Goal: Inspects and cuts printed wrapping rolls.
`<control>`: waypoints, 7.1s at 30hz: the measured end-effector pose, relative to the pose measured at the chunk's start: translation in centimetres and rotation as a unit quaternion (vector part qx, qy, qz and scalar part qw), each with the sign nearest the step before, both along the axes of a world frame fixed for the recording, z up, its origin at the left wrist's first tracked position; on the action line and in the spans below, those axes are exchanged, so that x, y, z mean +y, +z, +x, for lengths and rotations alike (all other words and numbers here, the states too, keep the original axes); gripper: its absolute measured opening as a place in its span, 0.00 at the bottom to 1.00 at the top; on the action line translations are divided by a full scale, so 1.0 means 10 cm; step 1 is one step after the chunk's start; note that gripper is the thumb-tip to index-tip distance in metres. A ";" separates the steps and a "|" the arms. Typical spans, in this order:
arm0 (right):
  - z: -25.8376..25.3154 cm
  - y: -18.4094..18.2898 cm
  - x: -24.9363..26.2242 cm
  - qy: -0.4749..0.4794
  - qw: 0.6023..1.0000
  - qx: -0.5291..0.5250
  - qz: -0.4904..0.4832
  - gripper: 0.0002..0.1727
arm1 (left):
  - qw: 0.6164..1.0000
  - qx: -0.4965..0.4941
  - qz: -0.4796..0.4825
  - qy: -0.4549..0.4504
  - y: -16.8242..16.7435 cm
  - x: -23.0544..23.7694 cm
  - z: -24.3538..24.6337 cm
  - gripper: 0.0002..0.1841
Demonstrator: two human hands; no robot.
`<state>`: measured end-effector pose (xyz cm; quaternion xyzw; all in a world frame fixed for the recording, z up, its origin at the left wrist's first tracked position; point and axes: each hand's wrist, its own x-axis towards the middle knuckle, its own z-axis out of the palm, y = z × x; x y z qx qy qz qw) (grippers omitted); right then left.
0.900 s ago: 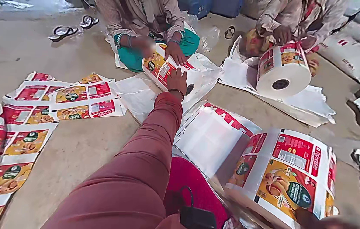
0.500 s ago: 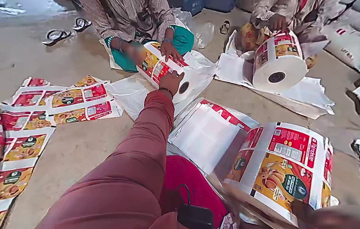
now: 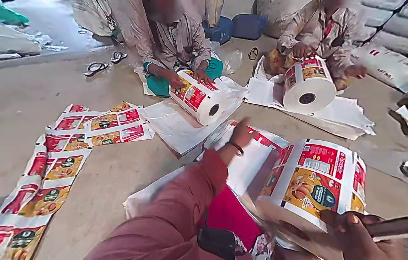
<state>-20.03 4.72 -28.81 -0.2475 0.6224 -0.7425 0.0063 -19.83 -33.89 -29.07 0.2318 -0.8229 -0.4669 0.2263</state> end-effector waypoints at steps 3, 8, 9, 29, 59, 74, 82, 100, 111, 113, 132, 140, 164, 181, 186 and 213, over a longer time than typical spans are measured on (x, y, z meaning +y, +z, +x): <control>0.01 0.02 0.00 -0.013 1.000 -0.004 0.005 0.10 | 0.982 0.053 0.147 -0.104 0.00 1.03 0.16 0.37; 0.02 0.00 0.01 -0.031 0.999 -0.009 0.005 0.11 | 0.962 0.022 0.179 -0.205 0.01 1.88 0.32 0.35; 0.01 0.01 0.01 -0.030 1.000 -0.008 0.003 0.10 | 0.964 0.019 0.165 -0.206 0.01 1.96 0.34 0.34; 0.02 -0.01 -0.03 -0.047 0.999 0.013 0.020 0.11 | 0.946 0.122 -0.159 -0.255 -0.49 2.05 0.52 0.30; -0.03 -0.07 0.04 -0.015 1.000 0.010 0.005 0.12 | 0.970 -0.087 -0.096 -0.204 -0.01 1.29 0.31 0.34; 0.03 -0.01 0.07 0.000 0.998 0.008 0.060 0.11 | 0.862 -0.385 -0.303 0.132 0.16 -1.87 -0.02 0.40; 0.02 0.03 0.04 0.008 0.999 0.003 0.054 0.10 | 0.823 -0.400 -0.389 0.105 0.04 -2.17 -0.07 0.38; 0.03 -0.04 0.00 -0.026 0.999 0.023 0.035 0.14 | 0.981 -0.161 -0.110 0.013 0.02 -0.22 -0.14 0.48; 0.06 0.02 -0.04 -0.049 0.998 0.008 0.039 0.12 | 0.986 0.005 -0.050 -0.162 -0.27 2.16 0.44 0.28; 0.06 0.02 -0.03 -0.051 0.998 0.001 0.036 0.12 | 0.984 0.024 -0.078 -0.157 -0.31 2.16 0.47 0.26; 0.03 0.01 -0.06 -0.060 0.996 0.023 0.059 0.11 | 0.980 0.075 -0.034 -0.182 -0.40 2.03 0.47 0.24; 0.08 0.05 -0.08 -0.088 0.992 0.015 0.087 0.11 | 0.979 0.069 -0.031 -0.188 -0.40 2.02 0.47 0.24; 0.07 0.04 -0.07 -0.082 0.994 0.011 0.073 0.10 | 0.978 0.078 -0.033 -0.192 -0.42 2.01 0.46 0.23; 0.08 0.04 -0.08 -0.090 0.992 0.021 0.085 0.10 | 0.976 0.082 -0.028 -0.202 -0.44 1.97 0.47 0.21; 0.08 0.04 -0.08 -0.085 0.993 0.015 0.076 0.11 | 0.976 0.096 -0.030 -0.195 -0.46 1.98 0.47 0.21; 0.08 0.03 -0.09 -0.084 0.993 0.021 0.082 0.12 | 0.975 0.096 -0.028 -0.200 -0.45 1.97 0.47 0.20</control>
